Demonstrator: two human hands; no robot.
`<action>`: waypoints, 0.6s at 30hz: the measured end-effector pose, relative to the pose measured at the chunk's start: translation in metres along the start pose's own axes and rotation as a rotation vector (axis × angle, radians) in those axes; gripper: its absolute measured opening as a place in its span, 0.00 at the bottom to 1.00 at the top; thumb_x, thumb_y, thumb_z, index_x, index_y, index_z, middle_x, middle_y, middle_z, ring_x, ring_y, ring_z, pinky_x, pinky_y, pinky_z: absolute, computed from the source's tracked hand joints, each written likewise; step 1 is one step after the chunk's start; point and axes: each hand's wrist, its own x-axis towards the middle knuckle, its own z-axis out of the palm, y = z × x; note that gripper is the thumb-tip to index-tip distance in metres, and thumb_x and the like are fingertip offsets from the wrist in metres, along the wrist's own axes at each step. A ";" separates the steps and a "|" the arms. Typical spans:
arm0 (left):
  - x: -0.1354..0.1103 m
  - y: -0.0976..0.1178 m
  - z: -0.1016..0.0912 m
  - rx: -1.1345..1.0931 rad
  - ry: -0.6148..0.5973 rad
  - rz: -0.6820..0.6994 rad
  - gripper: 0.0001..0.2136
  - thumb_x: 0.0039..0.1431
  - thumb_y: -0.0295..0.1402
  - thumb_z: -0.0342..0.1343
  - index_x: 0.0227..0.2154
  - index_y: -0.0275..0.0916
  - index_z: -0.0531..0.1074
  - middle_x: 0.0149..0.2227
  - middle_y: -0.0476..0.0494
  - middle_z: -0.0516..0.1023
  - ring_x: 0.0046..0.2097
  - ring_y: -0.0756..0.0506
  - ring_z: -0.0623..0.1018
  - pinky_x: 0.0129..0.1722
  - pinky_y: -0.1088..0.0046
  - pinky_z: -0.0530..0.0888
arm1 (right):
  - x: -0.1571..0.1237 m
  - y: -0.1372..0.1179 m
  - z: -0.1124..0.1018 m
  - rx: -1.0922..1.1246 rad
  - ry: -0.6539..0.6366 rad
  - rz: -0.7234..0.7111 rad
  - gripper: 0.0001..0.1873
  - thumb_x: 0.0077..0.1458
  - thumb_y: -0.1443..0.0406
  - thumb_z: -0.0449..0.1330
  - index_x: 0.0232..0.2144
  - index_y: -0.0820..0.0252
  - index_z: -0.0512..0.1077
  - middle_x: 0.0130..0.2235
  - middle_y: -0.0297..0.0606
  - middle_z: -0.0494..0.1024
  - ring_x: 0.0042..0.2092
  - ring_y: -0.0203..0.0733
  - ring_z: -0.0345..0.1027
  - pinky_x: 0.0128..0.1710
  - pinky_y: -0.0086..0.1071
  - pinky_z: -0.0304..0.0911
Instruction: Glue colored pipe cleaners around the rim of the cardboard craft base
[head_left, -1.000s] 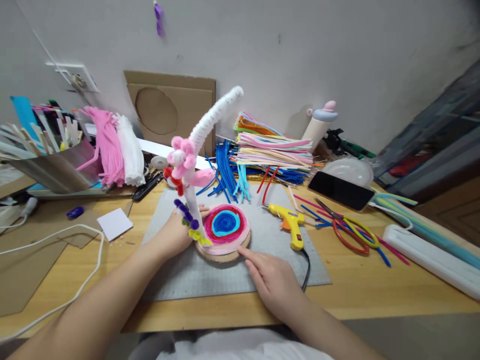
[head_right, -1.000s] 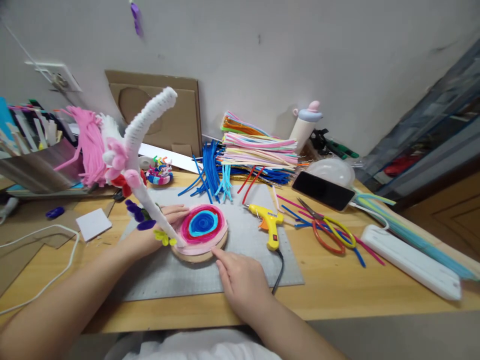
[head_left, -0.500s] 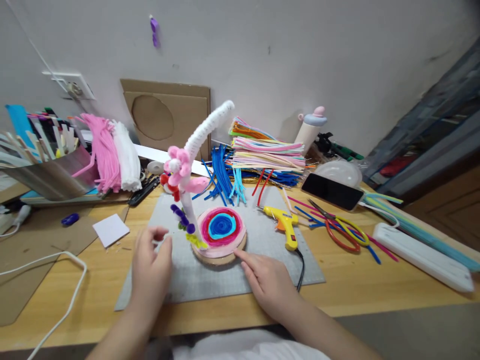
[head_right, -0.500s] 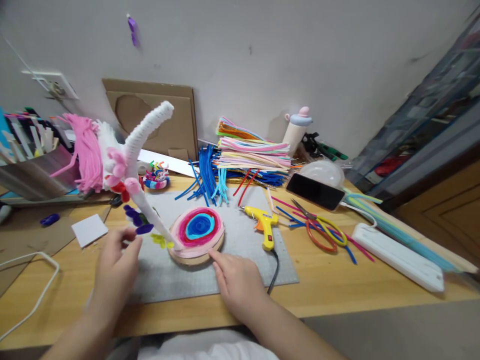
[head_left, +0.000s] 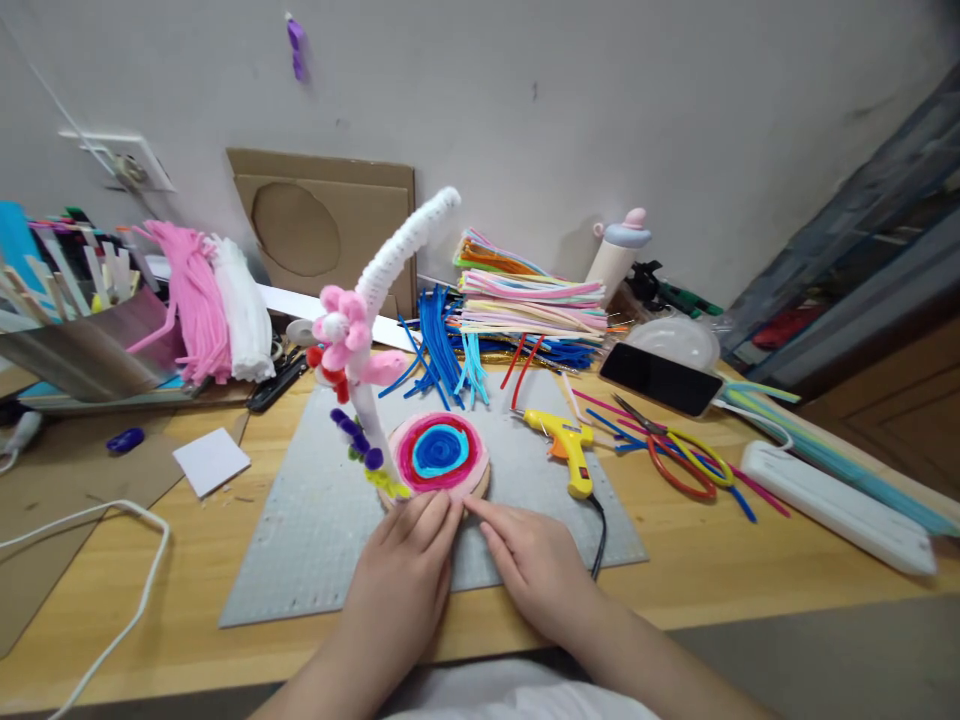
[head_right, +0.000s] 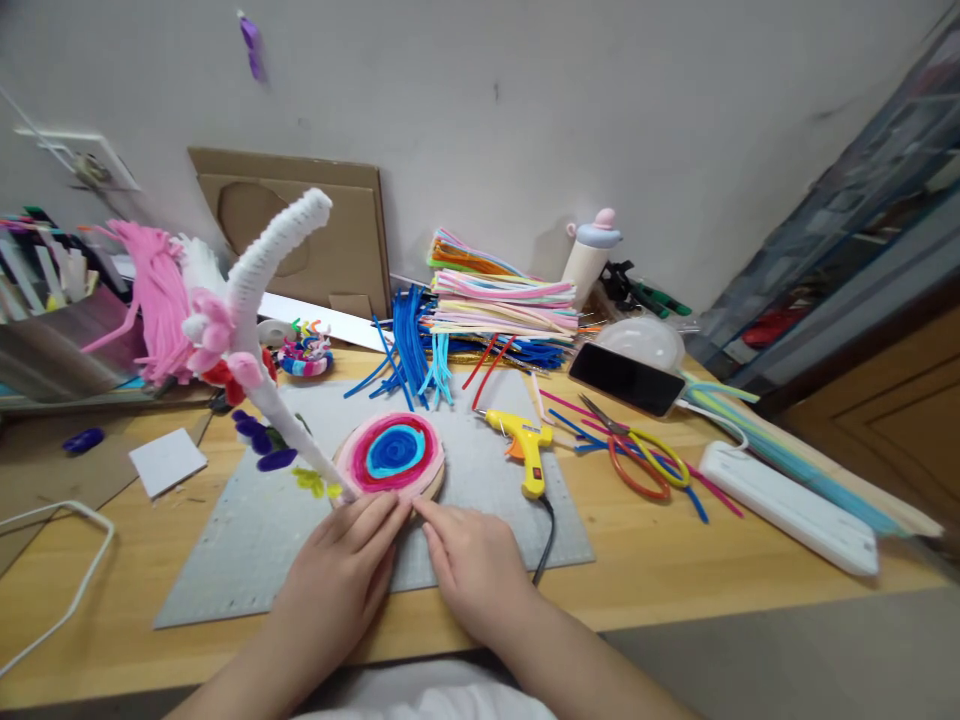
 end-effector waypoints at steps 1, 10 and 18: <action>-0.001 0.000 0.001 0.005 0.002 0.009 0.22 0.60 0.23 0.48 0.58 0.34 0.63 0.56 0.40 0.72 0.56 0.40 0.69 0.55 0.58 0.69 | 0.000 0.002 0.000 0.037 0.005 0.004 0.21 0.64 0.65 0.46 0.56 0.53 0.68 0.51 0.40 0.78 0.50 0.47 0.73 0.49 0.41 0.66; 0.000 -0.001 0.005 0.019 0.044 0.020 0.25 0.56 0.17 0.45 0.56 0.35 0.66 0.54 0.43 0.74 0.54 0.40 0.70 0.53 0.59 0.67 | 0.034 0.030 0.003 0.601 0.335 0.295 0.13 0.53 0.61 0.55 0.42 0.55 0.64 0.53 0.45 0.70 0.54 0.49 0.65 0.52 0.45 0.62; -0.002 -0.003 0.007 0.015 0.057 0.026 0.28 0.52 0.13 0.42 0.56 0.36 0.66 0.53 0.42 0.74 0.53 0.41 0.72 0.53 0.59 0.67 | 0.077 0.033 0.011 0.667 0.239 0.206 0.11 0.52 0.64 0.56 0.40 0.54 0.64 0.49 0.38 0.73 0.52 0.45 0.67 0.56 0.44 0.58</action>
